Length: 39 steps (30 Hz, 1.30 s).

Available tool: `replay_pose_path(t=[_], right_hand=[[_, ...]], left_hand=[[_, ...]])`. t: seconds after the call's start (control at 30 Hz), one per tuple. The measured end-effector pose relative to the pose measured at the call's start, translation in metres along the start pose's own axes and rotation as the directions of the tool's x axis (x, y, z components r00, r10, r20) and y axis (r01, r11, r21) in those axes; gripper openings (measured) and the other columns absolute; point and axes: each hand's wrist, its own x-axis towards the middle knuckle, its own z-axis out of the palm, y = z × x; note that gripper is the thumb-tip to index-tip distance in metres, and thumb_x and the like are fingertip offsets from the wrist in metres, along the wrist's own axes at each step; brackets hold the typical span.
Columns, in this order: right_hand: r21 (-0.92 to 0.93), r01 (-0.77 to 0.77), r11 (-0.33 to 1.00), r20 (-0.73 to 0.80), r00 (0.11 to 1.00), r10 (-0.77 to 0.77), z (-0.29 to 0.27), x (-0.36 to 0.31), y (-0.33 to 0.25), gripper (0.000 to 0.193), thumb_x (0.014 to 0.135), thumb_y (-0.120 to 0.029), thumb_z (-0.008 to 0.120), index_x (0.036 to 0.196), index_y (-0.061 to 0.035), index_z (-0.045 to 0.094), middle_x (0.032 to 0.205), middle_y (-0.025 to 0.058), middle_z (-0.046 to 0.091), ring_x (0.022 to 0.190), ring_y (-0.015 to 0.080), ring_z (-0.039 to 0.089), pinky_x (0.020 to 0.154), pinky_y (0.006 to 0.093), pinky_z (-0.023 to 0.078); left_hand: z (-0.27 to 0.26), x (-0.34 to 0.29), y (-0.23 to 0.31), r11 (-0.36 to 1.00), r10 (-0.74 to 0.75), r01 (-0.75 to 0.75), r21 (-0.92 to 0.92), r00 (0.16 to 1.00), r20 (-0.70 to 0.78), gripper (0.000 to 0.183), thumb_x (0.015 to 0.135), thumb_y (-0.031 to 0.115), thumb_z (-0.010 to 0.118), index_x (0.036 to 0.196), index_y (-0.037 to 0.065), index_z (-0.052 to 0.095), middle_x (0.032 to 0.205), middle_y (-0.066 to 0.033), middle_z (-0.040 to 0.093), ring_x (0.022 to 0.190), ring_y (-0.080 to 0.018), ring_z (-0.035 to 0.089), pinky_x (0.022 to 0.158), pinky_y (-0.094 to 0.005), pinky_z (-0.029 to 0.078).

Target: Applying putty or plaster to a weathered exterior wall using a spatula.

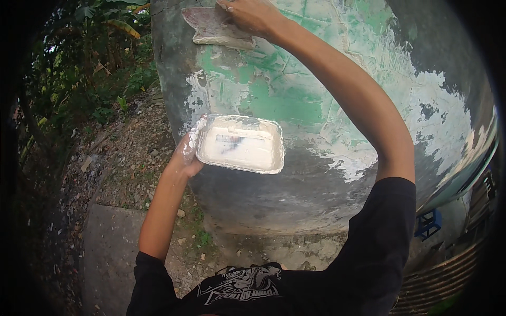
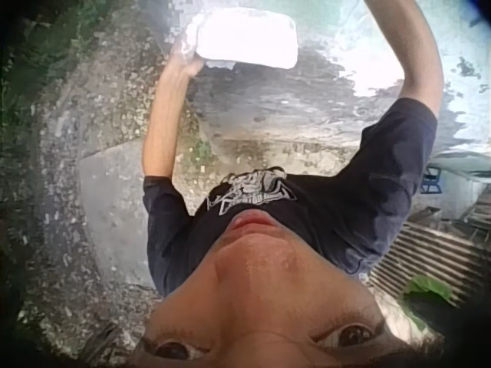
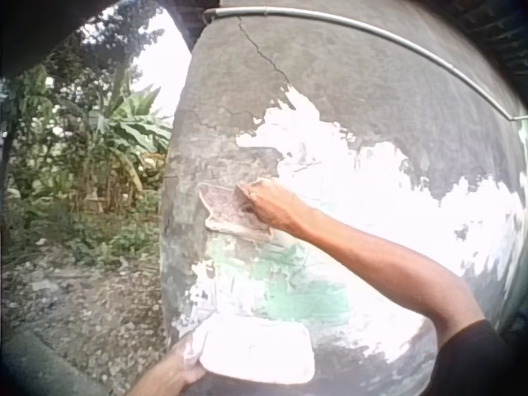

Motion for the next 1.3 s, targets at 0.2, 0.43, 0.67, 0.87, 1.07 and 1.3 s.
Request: replay_pose_path(t=[0.2, 0.43, 0.67, 0.87, 1.07, 1.3], right_hand=[[-0.196, -0.016, 0.98, -0.166, 0.986, -0.018, -0.034, 0.023, 0.003, 0.032, 0.083, -0.019, 0.058, 0.11, -0.0016, 0.056, 0.078, 0.02, 0.065, 0.074, 0.0368, 0.064, 0.063, 0.0463, 0.05], [0.068, 0.17, 0.983, -0.436, 0.891, -0.124, -0.037, 0.013, -0.002, 0.029, 0.081, -0.014, 0.062, 0.106, -0.0006, 0.055, 0.082, 0.0186, 0.065, 0.077, 0.037, 0.063, 0.066, 0.0447, 0.049], [0.126, 0.044, 0.991, -0.302, 0.953, -0.004, -0.035, 0.001, -0.004, 0.026, 0.078, -0.011, 0.064, 0.1, -0.0004, 0.055, 0.083, 0.0197, 0.064, 0.078, 0.0387, 0.062, 0.066, 0.0461, 0.049], [-0.101, -0.002, 0.995, 0.102, 0.995, 0.012, -0.002, -0.025, -0.018, 0.035, 0.084, -0.02, 0.063, 0.116, -0.0087, 0.056, 0.089, 0.0164, 0.067, 0.08, 0.0363, 0.064, 0.069, 0.0437, 0.052], [-0.166, 0.08, 0.983, -0.138, 0.985, -0.103, -0.02, -0.009, -0.003, 0.02, 0.086, -0.015, 0.053, 0.1, -0.0019, 0.055, 0.073, 0.0179, 0.063, 0.072, 0.033, 0.065, 0.059, 0.044, 0.05], [-0.197, 0.086, 0.977, -0.347, 0.926, -0.151, -0.058, 0.007, -0.002, 0.018, 0.083, -0.015, 0.059, 0.094, -0.0014, 0.054, 0.073, 0.0182, 0.063, 0.073, 0.0381, 0.063, 0.062, 0.047, 0.048]], left_hand=[[0.001, -0.001, -0.001, 1.0, 0.003, -0.003, 0.004, 1.0, -0.006, 0.053, 0.093, 0.044, 0.053, 0.123, 0.001, 0.052, 0.112, -0.0087, 0.063, 0.097, -0.0177, 0.064, 0.082, -0.0325, 0.055], [0.004, -0.001, -0.005, 1.0, 0.003, -0.004, -0.012, 1.0, -0.025, 0.052, 0.094, 0.044, 0.051, 0.122, 0.001, 0.053, 0.112, -0.0082, 0.063, 0.097, -0.0173, 0.064, 0.082, -0.0323, 0.055], [0.007, 0.002, -0.005, 0.999, -0.032, 0.032, 0.003, 0.999, 0.003, 0.051, 0.095, 0.041, 0.049, 0.128, 0.001, 0.05, 0.123, -0.0115, 0.058, 0.109, -0.0223, 0.059, 0.093, -0.0372, 0.049], [0.007, 0.007, -0.004, 1.0, -0.012, 0.012, 0.007, 1.0, 0.002, 0.052, 0.095, 0.04, 0.049, 0.129, 0.001, 0.049, 0.124, -0.0121, 0.057, 0.108, -0.0234, 0.059, 0.093, -0.0371, 0.05], [0.011, 0.011, -0.003, 1.0, -0.002, 0.002, 0.006, 1.0, -0.011, 0.052, 0.095, 0.04, 0.05, 0.13, 0.002, 0.048, 0.124, -0.0122, 0.057, 0.109, -0.0237, 0.059, 0.093, -0.0374, 0.05], [0.01, 0.012, -0.005, 1.0, -0.026, 0.026, -0.011, 0.999, 0.021, 0.05, 0.095, 0.039, 0.049, 0.128, 0.002, 0.049, 0.123, -0.0118, 0.058, 0.109, -0.0237, 0.059, 0.094, -0.0374, 0.049]])
